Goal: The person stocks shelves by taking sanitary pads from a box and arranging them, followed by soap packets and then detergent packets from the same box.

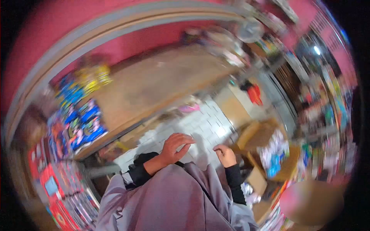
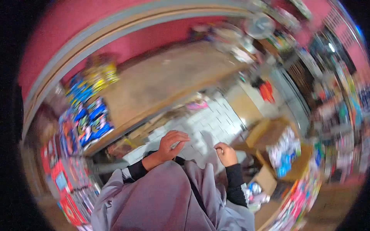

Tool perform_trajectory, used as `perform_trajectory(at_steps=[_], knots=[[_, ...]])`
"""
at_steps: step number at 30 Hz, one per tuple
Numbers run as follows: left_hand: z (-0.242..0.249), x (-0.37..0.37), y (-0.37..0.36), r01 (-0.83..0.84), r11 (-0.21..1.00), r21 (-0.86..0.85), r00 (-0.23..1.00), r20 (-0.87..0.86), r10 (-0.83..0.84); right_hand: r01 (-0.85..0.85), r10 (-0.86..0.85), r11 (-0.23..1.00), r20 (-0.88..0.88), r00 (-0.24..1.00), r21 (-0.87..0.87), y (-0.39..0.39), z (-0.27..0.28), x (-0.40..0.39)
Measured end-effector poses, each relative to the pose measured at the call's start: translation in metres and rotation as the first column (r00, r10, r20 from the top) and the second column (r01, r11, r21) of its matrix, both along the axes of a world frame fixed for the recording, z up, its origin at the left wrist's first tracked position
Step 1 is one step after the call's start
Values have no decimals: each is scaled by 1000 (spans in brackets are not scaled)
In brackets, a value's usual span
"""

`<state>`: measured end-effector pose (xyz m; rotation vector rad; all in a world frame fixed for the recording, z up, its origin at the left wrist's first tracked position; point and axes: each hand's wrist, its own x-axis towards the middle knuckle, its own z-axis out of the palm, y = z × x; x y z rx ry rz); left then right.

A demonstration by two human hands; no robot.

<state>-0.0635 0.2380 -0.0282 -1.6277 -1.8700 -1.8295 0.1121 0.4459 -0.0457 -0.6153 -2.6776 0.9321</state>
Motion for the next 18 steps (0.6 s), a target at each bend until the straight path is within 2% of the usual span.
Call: perform_trajectory(at_steps=[1,3,5,8,10,13,17,18], knots=[[7,22,28,93,996,17,996,17,-93,77,-78,997,27,997,21,12,-3,33],[11,69,80,261,965,32,965,26,-262,172,-172,985,-27,985,26,29,-11,92],[11,113,116,444,896,-30,896,21,-443,264,-263,965,-75,962,-1,38,-14,137],[9,132,162,617,780,-104,786,58,-615,389,-397,916,-76,915,-102,51,-8,160],[9,141,190,697,702,-147,717,112,-688,486,-508,848,-68,858,-212,54,-12,172],[14,145,235,790,593,-152,612,210,-762,575,-599,792,-80,797,-207,68,-27,182],[-1,133,306,867,475,-154,499,249,-830,680,-697,703,-16,716,-211,110,-30,174],[0,129,324,879,452,-155,478,263,-838,705,-727,679,-49,685,-208,120,-30,170]])
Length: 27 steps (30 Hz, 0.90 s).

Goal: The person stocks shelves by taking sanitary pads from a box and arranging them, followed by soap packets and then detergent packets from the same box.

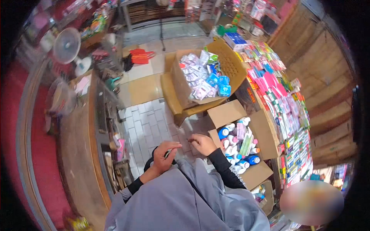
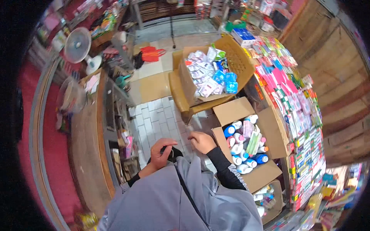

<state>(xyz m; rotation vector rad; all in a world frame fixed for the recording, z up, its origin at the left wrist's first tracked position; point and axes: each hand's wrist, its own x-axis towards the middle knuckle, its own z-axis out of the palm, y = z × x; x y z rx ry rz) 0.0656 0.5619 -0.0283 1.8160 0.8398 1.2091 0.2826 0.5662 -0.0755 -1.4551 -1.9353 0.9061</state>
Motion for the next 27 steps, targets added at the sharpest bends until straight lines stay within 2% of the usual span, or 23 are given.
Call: perform_trajectory(at_steps=[3,7,10,11,15,16,17,18,19,20,21,22,24,26,27], knots=[[2,-12,63,70,998,-2,998,7,-70,75,-72,992,-29,997,101,44,7,-8],[3,-25,139,145,989,-3,988,-46,-145,210,-213,972,13,977,103,98,8,-21],[-6,-18,180,232,972,-35,972,-31,-234,344,-340,934,-61,939,97,120,6,-24],[-10,-14,190,253,966,-45,967,-27,-255,370,-366,927,-72,928,56,125,2,-19],[-16,14,219,348,931,-112,936,-19,-352,534,-505,838,-214,836,108,161,-38,29],[-18,22,226,359,925,-124,931,-22,-364,596,-575,801,-206,792,56,174,-28,43],[-21,30,234,361,923,-136,930,-24,-367,654,-662,748,-183,727,-109,192,-51,65],[-22,37,242,356,923,-146,931,-29,-364,691,-656,722,-330,679,-14,213,-75,87],[-19,44,250,340,927,-160,932,-70,-354,721,-673,693,-359,647,3,237,-73,104],[-20,51,259,312,933,-180,941,-73,-329,746,-686,665,-371,625,28,263,-75,124],[-23,56,267,285,937,-201,949,-81,-306,726,-661,669,-319,679,159,294,-97,153],[-24,61,273,259,939,-226,954,-93,-286,768,-719,632,-288,632,107,319,-86,165],[-22,71,291,209,937,-279,957,-140,-255,792,-712,588,-360,603,163,373,-99,194],[-21,82,309,150,927,-343,963,-162,-216,770,-763,541,-186,618,338,415,-114,217],[-18,88,319,119,925,-361,965,-177,-194,773,-771,574,-139,621,272,432,-122,226]])
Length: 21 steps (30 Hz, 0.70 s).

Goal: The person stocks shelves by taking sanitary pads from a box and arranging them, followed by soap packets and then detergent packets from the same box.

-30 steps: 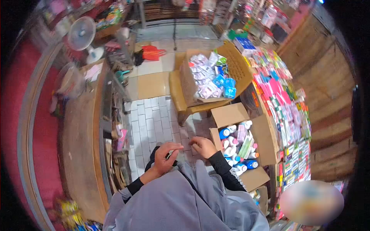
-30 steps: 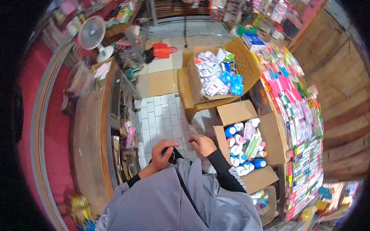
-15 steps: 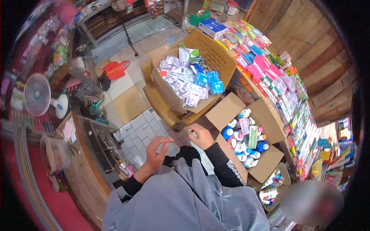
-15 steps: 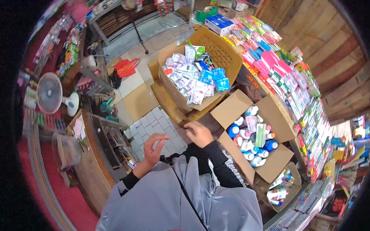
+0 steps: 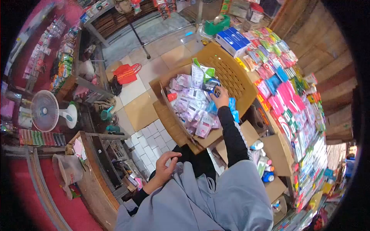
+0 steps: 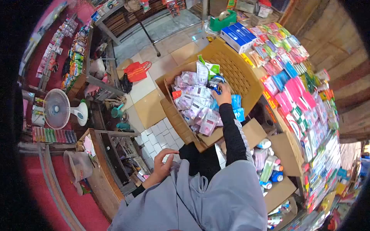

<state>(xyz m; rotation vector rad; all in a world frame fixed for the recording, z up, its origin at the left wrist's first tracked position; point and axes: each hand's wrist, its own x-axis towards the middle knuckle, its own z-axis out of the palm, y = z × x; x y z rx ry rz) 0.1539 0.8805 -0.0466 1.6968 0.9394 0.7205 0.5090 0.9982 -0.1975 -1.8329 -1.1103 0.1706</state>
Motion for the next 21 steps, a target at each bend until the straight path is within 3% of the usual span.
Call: perform_trajectory(at_steps=[3,7,8,11,12,13,15,16,17,18,19,21], knots=[[2,23,22,-100,994,-41,995,-16,99,106,-64,981,242,968,-162,32,-28,10],[1,58,41,-100,991,-86,995,20,102,76,-53,947,80,995,-313,40,-38,16],[4,65,43,-69,988,-135,997,14,72,66,-54,960,52,997,-271,38,-30,17],[4,84,52,-45,988,-145,999,2,46,77,-77,995,10,997,62,36,-22,27],[-3,85,56,-40,976,-215,998,34,49,58,-64,981,31,997,187,31,5,22],[-6,84,63,-22,968,-251,1000,-11,20,10,-10,981,0,1000,194,23,27,18],[-19,80,80,-137,886,-443,976,90,196,-208,224,940,-31,974,269,2,58,-5],[-8,84,89,-147,875,-460,969,110,221,-370,356,919,118,927,135,-10,82,-16],[3,88,98,-155,866,-475,961,130,243,-567,536,822,269,801,52,-22,94,-28],[2,83,107,-107,908,-406,972,150,182,-605,602,790,-301,740,95,-35,118,-52],[8,84,112,-127,925,-357,972,142,189,-766,672,618,386,632,180,-38,113,-63],[15,85,115,-88,958,-273,977,164,136,-851,865,493,7,502,181,-63,111,-95]])
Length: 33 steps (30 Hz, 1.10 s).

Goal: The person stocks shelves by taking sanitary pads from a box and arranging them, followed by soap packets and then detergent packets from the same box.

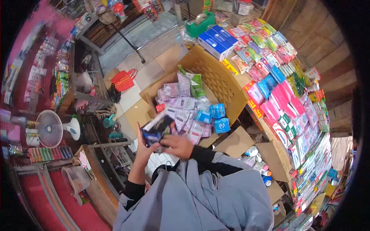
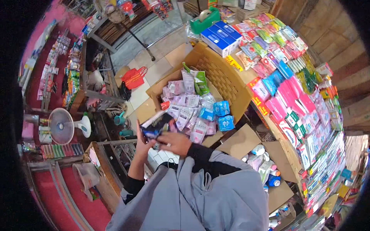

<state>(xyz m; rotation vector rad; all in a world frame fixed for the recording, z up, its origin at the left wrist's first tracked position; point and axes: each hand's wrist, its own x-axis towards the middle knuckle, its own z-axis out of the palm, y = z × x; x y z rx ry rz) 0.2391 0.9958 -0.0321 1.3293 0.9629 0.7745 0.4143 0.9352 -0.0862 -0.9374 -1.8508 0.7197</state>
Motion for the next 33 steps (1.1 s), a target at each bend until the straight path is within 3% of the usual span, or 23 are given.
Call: perform_trajectory(at_steps=[2,3,6,7,9,11,13,17,20,25,27,28,29,32,33], knots=[[9,2,-10,-108,985,-133,992,-75,99,-31,-36,967,256,966,251,-9,1,-13],[-1,-5,-13,-167,979,-114,983,-98,156,-42,-26,953,218,976,301,-7,4,-14],[-12,-14,-18,-303,945,-120,953,-64,297,103,-102,983,-18,995,152,-9,-3,0],[-12,-16,-20,-345,929,-132,939,-34,343,203,-196,975,-79,977,92,-5,-16,13],[-9,-19,-20,-331,933,-144,943,-3,334,446,-423,894,244,873,-45,4,-34,52],[-3,-19,-20,-329,934,-141,942,23,335,597,-508,801,572,644,38,16,-67,86],[0,-19,-23,-342,920,-191,931,65,359,600,-423,796,782,458,79,25,-101,105],[-10,-27,-35,-342,924,-174,927,98,361,550,-244,835,901,358,7,36,-140,113],[-13,-38,-53,-370,906,-205,914,95,395,563,-125,818,920,370,-115,44,-164,115],[-23,-78,-89,-485,834,-263,828,168,534,659,-540,752,602,588,31,37,-93,96],[-19,-95,-103,-525,799,-293,778,216,590,557,-501,802,265,824,-216,37,-72,80],[-15,-105,-111,-546,780,-306,749,239,618,459,-464,828,68,883,-323,36,-59,70],[-10,-113,-119,-574,762,-301,726,243,643,236,-357,767,-92,929,-597,34,-43,61],[-7,-148,-150,-634,727,-262,647,336,685,-108,-211,842,-507,836,-528,27,-4,3],[-6,-161,-164,-645,724,-244,630,367,684,-189,-144,843,-550,823,-503,20,15,-22]])
